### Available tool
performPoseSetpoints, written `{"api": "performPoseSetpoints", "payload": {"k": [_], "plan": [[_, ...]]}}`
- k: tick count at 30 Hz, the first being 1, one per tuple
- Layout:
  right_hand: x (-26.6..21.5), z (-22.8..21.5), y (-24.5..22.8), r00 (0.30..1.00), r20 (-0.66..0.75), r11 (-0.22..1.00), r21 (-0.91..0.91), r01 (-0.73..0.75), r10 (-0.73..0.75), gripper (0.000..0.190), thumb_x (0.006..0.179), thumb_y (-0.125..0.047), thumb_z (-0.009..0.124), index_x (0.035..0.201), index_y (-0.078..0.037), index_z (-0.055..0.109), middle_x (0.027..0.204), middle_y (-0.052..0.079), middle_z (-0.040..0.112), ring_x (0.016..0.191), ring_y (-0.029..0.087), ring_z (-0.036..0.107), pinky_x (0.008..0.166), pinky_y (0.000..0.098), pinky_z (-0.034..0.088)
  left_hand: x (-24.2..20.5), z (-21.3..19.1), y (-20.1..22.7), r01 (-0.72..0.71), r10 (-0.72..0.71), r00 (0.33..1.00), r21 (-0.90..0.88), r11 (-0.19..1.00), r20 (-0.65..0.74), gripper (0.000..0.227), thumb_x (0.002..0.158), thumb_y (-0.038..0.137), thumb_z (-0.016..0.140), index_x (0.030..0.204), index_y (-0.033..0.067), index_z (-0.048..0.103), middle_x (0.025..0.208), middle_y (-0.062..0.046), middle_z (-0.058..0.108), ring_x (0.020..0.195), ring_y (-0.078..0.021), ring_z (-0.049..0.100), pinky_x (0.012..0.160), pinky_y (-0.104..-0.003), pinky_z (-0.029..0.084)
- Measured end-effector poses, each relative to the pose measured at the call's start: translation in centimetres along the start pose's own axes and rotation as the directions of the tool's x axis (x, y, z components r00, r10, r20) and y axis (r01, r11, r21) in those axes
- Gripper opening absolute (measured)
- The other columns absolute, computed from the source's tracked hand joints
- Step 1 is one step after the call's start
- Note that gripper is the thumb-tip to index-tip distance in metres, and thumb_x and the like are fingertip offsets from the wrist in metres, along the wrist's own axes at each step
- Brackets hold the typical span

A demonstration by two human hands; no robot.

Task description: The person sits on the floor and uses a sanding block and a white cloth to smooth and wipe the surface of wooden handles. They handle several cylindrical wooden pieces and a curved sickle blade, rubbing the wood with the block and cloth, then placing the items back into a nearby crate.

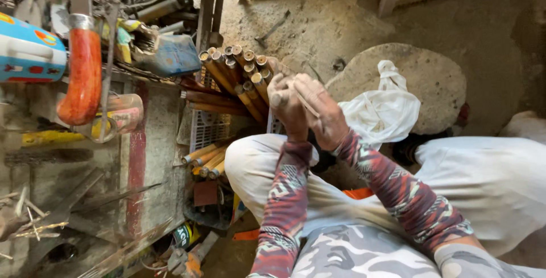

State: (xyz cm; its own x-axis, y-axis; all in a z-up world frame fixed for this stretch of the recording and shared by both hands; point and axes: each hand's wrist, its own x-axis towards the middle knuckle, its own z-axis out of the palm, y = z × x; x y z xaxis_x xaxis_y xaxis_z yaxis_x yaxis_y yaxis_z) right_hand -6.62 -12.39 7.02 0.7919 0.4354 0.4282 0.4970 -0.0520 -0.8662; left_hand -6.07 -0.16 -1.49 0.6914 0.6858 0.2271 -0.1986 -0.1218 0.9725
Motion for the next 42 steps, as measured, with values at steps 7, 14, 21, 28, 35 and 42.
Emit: {"api": "performPoseSetpoints", "payload": {"k": [7, 14, 21, 28, 35, 42], "plan": [[0.6, 0.5, -0.5, 0.992, 0.079, 0.994, -0.041, 0.104, -0.100, 0.059, 0.092, -0.005, 0.043, 0.150, 0.005, 0.046, 0.156, 0.029, 0.046, 0.151, 0.044, 0.041, 0.129, 0.0489, 0.027, 0.2, -1.4, -1.5, -0.004, -0.036, 0.983, 0.218, 0.976, 0.179, 0.027, 0.103, 0.012, 0.058, 0.126, -0.0010, 0.058, 0.105, -0.006, 0.063, 0.093, -0.0162, 0.066, 0.082, -0.029, 0.056], [4.3, 0.0, -0.3, 0.986, 0.161, 0.999, -0.019, 0.043, -0.039, 0.057, 0.096, -0.015, 0.044, 0.150, 0.003, 0.049, 0.153, 0.025, 0.051, 0.149, 0.041, 0.044, 0.128, 0.0505, 0.028, 2.3, -1.9, 0.6, -0.432, 0.312, 0.833, 0.183, 0.883, 0.456, 0.020, 0.097, 0.009, 0.068, 0.115, 0.0031, 0.060, 0.103, -0.006, 0.065, 0.094, -0.0207, 0.067, 0.082, -0.030, 0.055], [3.1, 0.8, 1.0, 0.978, 0.149, 0.978, -0.127, 0.167, -0.148, 0.055, 0.096, -0.011, 0.046, 0.149, 0.001, 0.052, 0.155, 0.023, 0.052, 0.152, 0.041, 0.042, 0.129, 0.0503, 0.029, 5.4, -3.8, -0.7, -0.039, -0.043, 0.781, 0.118, 0.992, 0.622, 0.017, 0.096, 0.008, 0.066, 0.112, 0.0026, 0.066, 0.103, -0.004, 0.069, 0.095, -0.0148, 0.068, 0.085, -0.028, 0.056], [4.6, 0.7, 1.9, 0.996, 0.040, 0.997, 0.020, 0.078, -0.079, 0.052, 0.099, -0.006, 0.043, 0.150, 0.002, 0.049, 0.156, 0.025, 0.049, 0.152, 0.040, 0.042, 0.130, 0.0487, 0.029, 6.8, -3.6, -1.9, 0.121, -0.117, 0.765, 0.037, 0.992, 0.633, 0.017, 0.092, 0.001, 0.074, 0.107, 0.0033, 0.066, 0.105, -0.003, 0.068, 0.097, -0.0122, 0.064, 0.084, -0.028, 0.055], [4.0, -0.2, 1.7, 1.000, -0.015, 0.998, 0.067, 0.018, -0.017, 0.053, 0.100, -0.009, 0.045, 0.151, 0.004, 0.049, 0.155, 0.027, 0.048, 0.150, 0.043, 0.043, 0.130, 0.0505, 0.025, 6.8, -3.3, -2.2, 0.646, -0.301, 0.581, -0.203, 0.736, 0.756, 0.007, 0.094, 0.000, 0.073, 0.101, 0.0015, 0.072, 0.105, -0.006, 0.073, 0.095, -0.0161, 0.068, 0.084, -0.032, 0.057], [4.5, -0.5, 2.3, 0.998, -0.054, 0.997, 0.074, 0.020, -0.016, 0.052, 0.102, -0.008, 0.040, 0.152, 0.001, 0.047, 0.156, 0.027, 0.049, 0.153, 0.043, 0.043, 0.131, 0.0485, 0.029, 8.7, -3.3, -1.8, 0.143, -0.202, 0.513, 0.149, 0.978, 0.835, 0.015, 0.089, -0.005, 0.075, 0.101, 0.0033, 0.071, 0.101, -0.004, 0.072, 0.093, -0.0141, 0.069, 0.083, -0.030, 0.058]]}}
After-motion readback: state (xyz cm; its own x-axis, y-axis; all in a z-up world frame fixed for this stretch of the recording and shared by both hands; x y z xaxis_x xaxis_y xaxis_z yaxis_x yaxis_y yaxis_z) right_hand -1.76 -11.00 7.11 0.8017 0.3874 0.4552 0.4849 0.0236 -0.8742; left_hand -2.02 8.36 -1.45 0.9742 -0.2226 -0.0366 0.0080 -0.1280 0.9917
